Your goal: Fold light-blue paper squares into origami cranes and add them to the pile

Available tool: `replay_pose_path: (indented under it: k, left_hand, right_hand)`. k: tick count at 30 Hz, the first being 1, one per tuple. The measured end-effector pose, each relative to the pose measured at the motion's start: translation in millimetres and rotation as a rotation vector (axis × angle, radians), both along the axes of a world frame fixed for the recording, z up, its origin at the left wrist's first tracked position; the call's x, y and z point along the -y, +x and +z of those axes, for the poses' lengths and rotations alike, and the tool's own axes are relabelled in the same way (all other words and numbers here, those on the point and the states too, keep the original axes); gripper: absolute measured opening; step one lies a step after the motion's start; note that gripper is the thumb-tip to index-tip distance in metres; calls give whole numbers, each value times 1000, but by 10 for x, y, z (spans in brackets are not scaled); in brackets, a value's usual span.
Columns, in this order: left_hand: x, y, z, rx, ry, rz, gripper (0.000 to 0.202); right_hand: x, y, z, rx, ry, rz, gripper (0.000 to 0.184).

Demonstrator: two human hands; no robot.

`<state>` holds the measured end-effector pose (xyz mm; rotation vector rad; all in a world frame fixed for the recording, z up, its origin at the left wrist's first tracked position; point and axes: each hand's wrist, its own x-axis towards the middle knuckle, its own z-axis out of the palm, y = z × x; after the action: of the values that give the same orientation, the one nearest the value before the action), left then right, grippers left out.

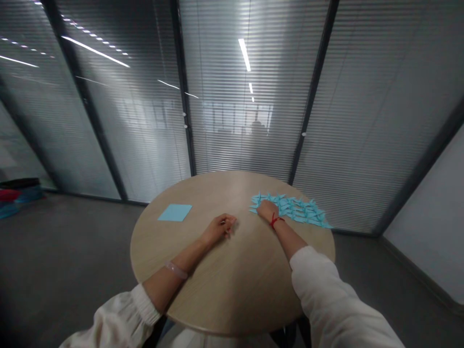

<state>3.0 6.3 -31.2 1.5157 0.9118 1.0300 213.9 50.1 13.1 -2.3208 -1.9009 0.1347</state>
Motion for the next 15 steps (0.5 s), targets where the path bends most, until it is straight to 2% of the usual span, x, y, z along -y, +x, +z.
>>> replay_pose_path:
  k: [15]
  left_hand:
    - [-11, -12, -20, -9, 28, -28, 27]
  right_hand:
    - [-14, -21, 52, 25, -16, -24, 35]
